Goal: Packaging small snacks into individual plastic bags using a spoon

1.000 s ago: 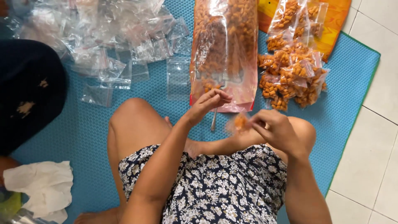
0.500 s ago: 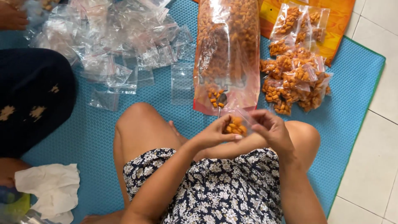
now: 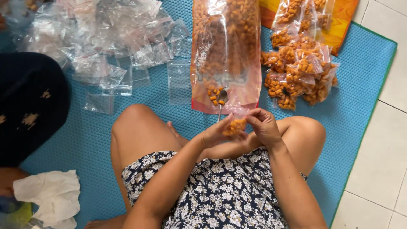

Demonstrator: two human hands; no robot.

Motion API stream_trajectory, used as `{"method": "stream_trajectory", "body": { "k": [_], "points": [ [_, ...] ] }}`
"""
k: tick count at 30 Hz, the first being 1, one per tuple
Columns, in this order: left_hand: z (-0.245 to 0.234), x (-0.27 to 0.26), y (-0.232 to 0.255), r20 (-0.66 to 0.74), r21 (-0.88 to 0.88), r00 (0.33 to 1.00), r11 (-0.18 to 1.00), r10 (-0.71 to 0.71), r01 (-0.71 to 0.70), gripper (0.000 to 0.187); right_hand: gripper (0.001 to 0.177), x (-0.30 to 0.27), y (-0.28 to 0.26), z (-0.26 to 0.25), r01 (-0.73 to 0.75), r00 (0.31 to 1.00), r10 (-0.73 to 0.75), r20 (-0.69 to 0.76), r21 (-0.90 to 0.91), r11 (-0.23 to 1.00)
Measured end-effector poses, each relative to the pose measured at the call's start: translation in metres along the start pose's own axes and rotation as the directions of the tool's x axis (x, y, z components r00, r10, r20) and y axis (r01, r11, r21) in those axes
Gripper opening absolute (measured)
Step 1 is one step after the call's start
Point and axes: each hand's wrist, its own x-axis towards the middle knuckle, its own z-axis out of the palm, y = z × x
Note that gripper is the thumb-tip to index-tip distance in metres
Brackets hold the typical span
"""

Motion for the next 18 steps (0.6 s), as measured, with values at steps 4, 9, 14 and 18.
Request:
{"method": "stream_trajectory", "body": {
  "k": [4,9,14,18],
  "points": [
    [-0.032,0.011,0.003,-0.108,0.760,0.846,0.592,0.522,-0.268,0.045,0.014,0.000,-0.011,0.010,0.011,0.984,-0.053,-0.171,-0.241,0.970],
    [-0.043,0.021,0.009,-0.056,0.913,0.615,0.290,0.787,-0.288,0.035,0.016,0.000,-0.026,0.037,-0.016,0.979,-0.068,-0.194,-0.403,0.915],
    [-0.046,0.019,0.013,0.023,0.914,0.566,0.212,0.824,-0.347,0.022,0.016,-0.001,-0.027,0.038,0.002,0.984,-0.075,-0.164,-0.404,0.915],
    [-0.044,0.020,0.015,-0.028,0.855,0.550,0.305,0.835,-0.419,0.013,0.020,-0.003,-0.032,0.047,0.014,0.987,-0.080,-0.139,-0.423,0.906]
  ]
}}
